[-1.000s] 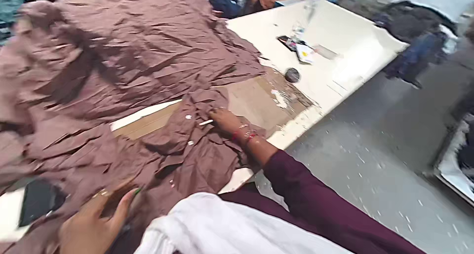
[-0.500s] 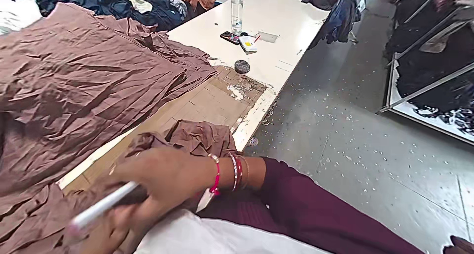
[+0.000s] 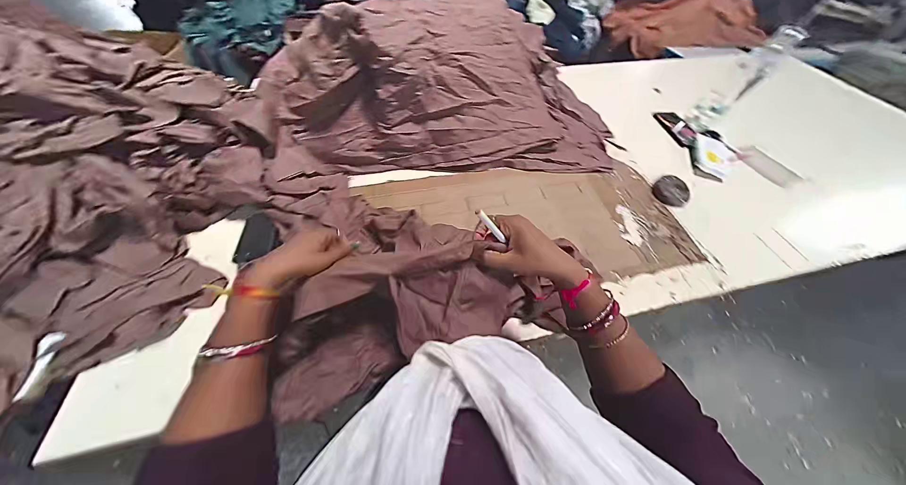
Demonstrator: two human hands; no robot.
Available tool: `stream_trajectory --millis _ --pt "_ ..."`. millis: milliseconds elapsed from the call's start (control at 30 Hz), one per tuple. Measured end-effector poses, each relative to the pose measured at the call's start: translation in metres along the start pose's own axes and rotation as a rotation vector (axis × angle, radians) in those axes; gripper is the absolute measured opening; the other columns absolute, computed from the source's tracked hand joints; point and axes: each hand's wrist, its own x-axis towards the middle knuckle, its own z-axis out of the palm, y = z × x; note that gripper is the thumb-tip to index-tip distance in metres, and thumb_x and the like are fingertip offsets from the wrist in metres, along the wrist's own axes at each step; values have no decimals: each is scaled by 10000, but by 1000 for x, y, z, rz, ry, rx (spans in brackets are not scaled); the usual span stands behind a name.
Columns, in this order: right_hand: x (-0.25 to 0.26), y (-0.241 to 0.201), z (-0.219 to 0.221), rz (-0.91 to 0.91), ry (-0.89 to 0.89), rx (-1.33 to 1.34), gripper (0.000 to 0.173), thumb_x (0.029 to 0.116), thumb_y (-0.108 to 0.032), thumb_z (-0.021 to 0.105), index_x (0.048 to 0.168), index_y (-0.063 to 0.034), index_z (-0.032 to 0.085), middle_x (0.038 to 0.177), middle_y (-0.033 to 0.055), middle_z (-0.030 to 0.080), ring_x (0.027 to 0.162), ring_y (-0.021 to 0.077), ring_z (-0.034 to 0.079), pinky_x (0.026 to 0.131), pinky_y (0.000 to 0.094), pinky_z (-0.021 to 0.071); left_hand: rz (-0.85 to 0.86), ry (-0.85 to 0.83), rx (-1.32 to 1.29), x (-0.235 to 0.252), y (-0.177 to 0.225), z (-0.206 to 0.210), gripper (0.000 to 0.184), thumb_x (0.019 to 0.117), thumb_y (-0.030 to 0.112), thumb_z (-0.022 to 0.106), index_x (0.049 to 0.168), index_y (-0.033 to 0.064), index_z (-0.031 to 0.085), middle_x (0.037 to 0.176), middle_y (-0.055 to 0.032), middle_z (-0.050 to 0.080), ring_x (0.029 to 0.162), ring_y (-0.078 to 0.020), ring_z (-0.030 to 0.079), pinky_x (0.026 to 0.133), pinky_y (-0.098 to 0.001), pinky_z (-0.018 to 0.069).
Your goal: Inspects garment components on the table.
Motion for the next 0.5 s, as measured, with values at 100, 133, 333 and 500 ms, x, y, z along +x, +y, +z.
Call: stream_trajectory --millis 100,133,333,500 --pt "19 19 18 155 -67 -133 284 933 -214 645 922 70 635 742 104 569 682 175 522 666 379 429 -146 394 34 18 18 34 410 1013 123 598 1341 -117 545 1296 -388 567 1219 -572 549 1029 -712 394" --pt "21 23 25 151 -34 -142 295 931 -214 629 937 81 638 768 134 589 709 206 546 686 406 438 -54 522 -11 15 32 46 400 999 110 603 1336 -101 557 1296 -358 582 1179 -539 586 991 -674 445" --pt "27 15 50 142 214 -300 440 852 -357 736 1016 48 685 913 208 682 861 354 666 734 527 510 115 558 12 11 81 119 351 909 106 671 1155 -142 648 1241 -359 615 1157 -527 614 930 -638 498" --pt "29 -2 93 -141 482 -657 144 813 -73 709 895 44 731 796 189 724 763 403 713 614 491 541 -112 504 99 50 75 119 330 892 -71 595 1215 -94 653 1342 -335 576 1246 -544 539 970 -726 363"
